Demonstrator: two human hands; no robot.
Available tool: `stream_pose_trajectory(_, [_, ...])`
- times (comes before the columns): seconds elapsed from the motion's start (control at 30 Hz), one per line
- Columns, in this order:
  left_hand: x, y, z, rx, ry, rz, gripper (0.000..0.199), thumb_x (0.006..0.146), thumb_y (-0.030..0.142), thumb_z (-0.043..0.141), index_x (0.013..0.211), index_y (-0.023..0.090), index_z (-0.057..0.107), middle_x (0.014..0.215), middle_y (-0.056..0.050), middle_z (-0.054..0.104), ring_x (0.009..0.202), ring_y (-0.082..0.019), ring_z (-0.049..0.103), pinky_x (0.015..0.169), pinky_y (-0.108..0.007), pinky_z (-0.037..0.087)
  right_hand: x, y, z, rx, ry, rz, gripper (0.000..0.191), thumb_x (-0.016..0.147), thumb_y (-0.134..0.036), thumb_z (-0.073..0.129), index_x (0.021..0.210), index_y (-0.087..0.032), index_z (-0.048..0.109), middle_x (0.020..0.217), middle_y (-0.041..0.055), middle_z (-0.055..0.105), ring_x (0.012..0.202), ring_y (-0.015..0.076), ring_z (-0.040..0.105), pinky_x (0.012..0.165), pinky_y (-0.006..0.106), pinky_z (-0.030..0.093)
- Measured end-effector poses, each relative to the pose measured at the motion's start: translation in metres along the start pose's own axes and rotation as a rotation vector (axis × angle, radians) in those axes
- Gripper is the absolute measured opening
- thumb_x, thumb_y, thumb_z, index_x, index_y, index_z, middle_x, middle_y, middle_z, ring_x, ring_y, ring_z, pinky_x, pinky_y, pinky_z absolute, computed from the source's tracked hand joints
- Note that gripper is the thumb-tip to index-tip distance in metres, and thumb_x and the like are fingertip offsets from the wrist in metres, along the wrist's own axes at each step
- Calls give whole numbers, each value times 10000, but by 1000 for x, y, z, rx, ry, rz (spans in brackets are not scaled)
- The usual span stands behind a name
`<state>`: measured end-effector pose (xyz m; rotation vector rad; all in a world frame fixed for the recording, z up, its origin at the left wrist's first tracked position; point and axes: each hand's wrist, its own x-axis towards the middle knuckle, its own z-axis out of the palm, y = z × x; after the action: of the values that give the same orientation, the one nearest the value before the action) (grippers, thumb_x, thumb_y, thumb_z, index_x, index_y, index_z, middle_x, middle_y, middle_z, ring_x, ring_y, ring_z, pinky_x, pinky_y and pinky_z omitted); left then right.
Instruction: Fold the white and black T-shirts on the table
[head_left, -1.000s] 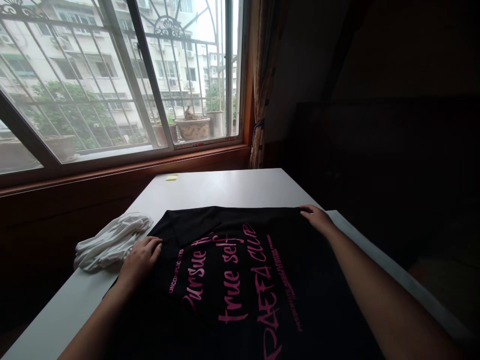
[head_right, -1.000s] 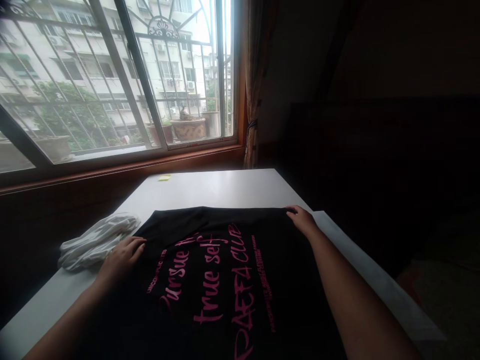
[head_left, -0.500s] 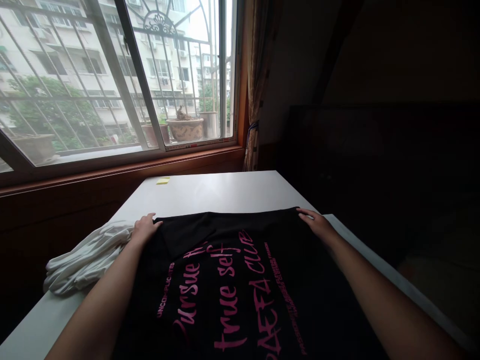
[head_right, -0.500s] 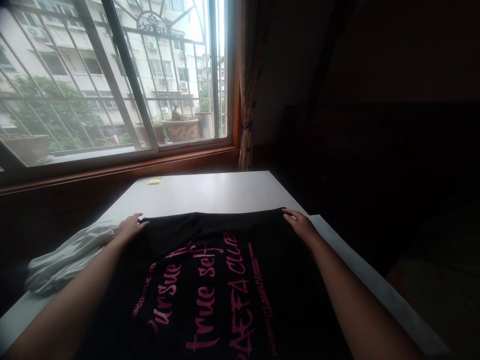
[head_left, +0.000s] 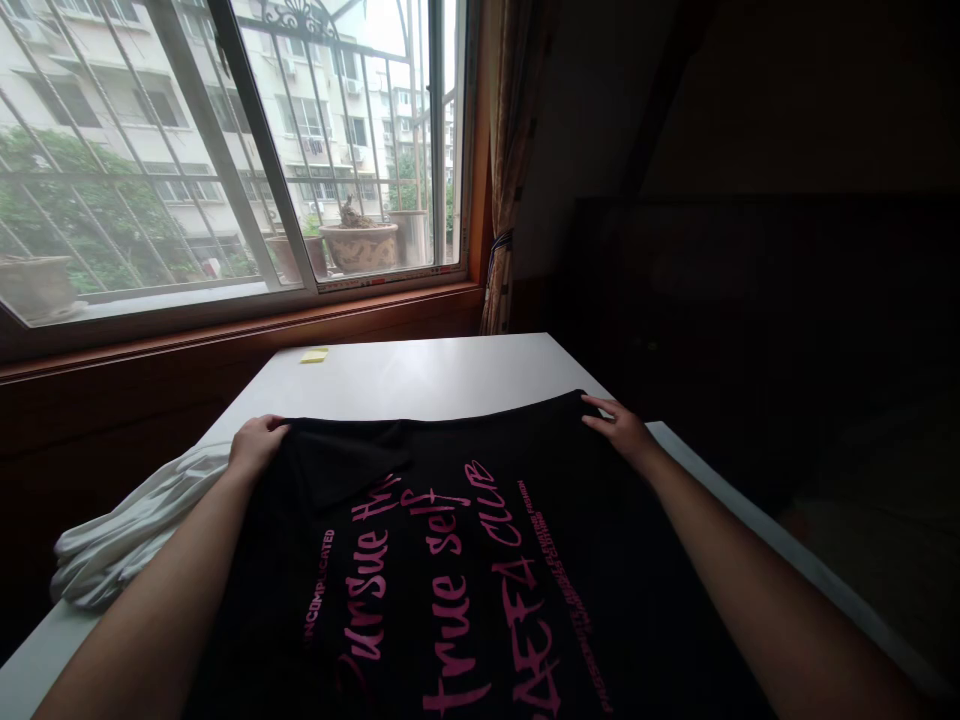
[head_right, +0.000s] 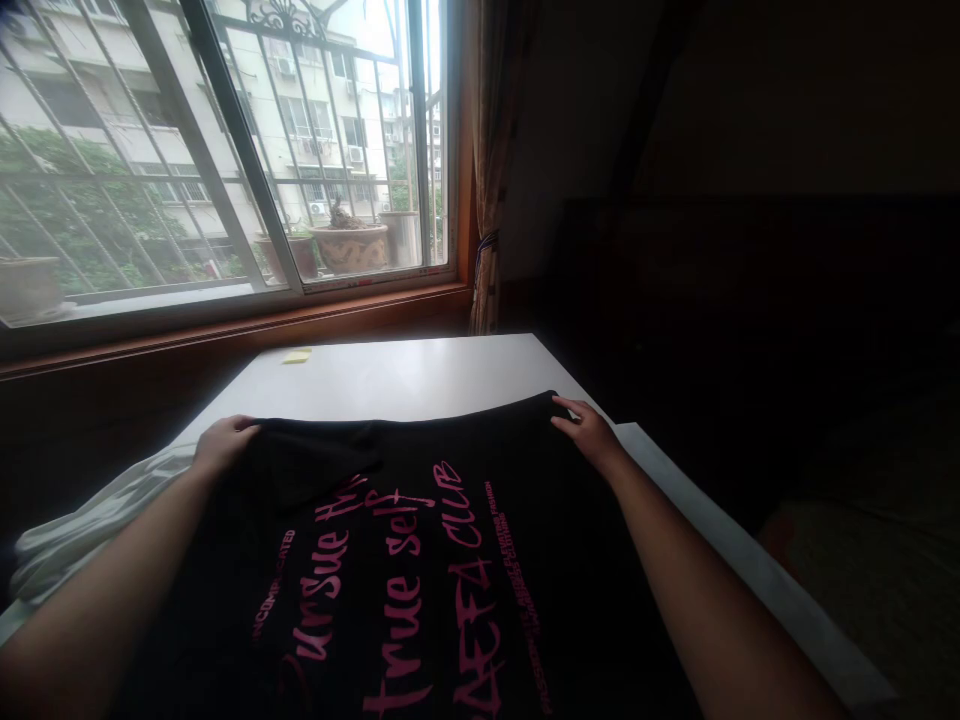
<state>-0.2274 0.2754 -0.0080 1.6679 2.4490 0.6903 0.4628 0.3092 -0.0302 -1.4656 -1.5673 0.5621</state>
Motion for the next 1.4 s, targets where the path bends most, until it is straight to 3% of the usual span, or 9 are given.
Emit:
stream_pose_trajectory(0.33, [-10, 5, 29, -7, 0, -5, 370, 885, 398, 522, 1095, 165, 719, 1073, -110, 777, 995, -281, 714, 846, -352, 545, 2, 23, -1, -243, 114, -83, 497, 848, -394, 617, 1321, -258, 691, 1304, 83, 661, 1195, 299, 636, 1042, 439, 511])
stream_pose_trajectory(0.6, [-31, 25, 41, 103, 117, 187, 503, 943, 346, 445, 1347, 93, 606, 1408, -214, 599, 1387, -347, 482, 1192, -494, 328, -6, 22, 11, -526, 84, -47, 504, 879, -346, 571, 1359, -218, 654, 1413, 122, 598, 1314, 333, 558, 1150, 481, 436])
stream_pose_trajectory(0.73, [-63, 64, 57, 130, 48, 440, 491, 992, 395, 461, 1430, 208, 579, 1587, -88, 490, 1530, -287, 318, 1257, -448, 246, -14, -12, 47, -725, 5, -185, 493, 942, -362, 526, 1393, -191, 628, 1524, 136, 530, 1430, 341, 448, 1219, 481, 343])
stream_pose_trajectory(0.83, [-90, 101, 77, 234, -49, 576, 577, 1027, 472, 410, 1537, 209, 470, 1684, -89, 336, 1575, -319, 219, 1260, -535, 219, -28, -51, 93, -751, -158, -272, 572, 1006, -424, 430, 1488, -133, 531, 1616, 148, 427, 1503, 314, 357, 1255, 488, 256])
stream_pose_trajectory(0.97, [-112, 133, 100, 311, -194, 516, 675, 1041, 568, 304, 1602, 197, 358, 1713, -82, 233, 1592, -329, 149, 1246, -612, 198, -55, -90, 155, -725, -446, -310, 698, 1038, -572, 324, 1582, -142, 401, 1694, 109, 279, 1567, 269, 230, 1282, 488, 133])
stream_pose_trajectory(1.07, [-114, 136, 107, 328, -212, 482, 679, 1043, 579, 259, 1609, 214, 345, 1715, -70, 219, 1596, -318, 135, 1254, -617, 155, -66, -97, 179, -714, -522, -283, 720, 1041, -594, 287, 1609, -157, 350, 1712, 93, 221, 1584, 244, 173, 1282, 457, 108])
stream_pose_trajectory(1.2, [-113, 130, 107, 327, -208, 495, 682, 1045, 583, 233, 1615, 222, 332, 1718, -57, 199, 1598, -304, 127, 1261, -602, 142, -53, -87, 174, -749, -514, -205, 753, 1033, -621, 280, 1630, -163, 299, 1721, 83, 191, 1591, 248, 130, 1284, 475, 51])
stream_pose_trajectory(1.3, [-113, 129, 107, 323, -211, 486, 694, 1039, 605, 225, 1617, 234, 327, 1718, -52, 197, 1599, -302, 126, 1261, -603, 140, -30, -74, 153, -785, -516, -102, 743, 1025, -620, 319, 1621, -175, 324, 1718, 85, 202, 1590, 267, 131, 1278, 514, 5])
stream_pose_trajectory(1.4, [-113, 130, 108, 319, -212, 478, 689, 1038, 609, 225, 1616, 250, 330, 1718, -46, 201, 1599, -298, 124, 1264, -597, 134, -7, -59, 128, -780, -510, -27, 722, 1030, -601, 319, 1588, -149, 391, 1690, 121, 280, 1573, 283, 212, 1274, 526, 73])
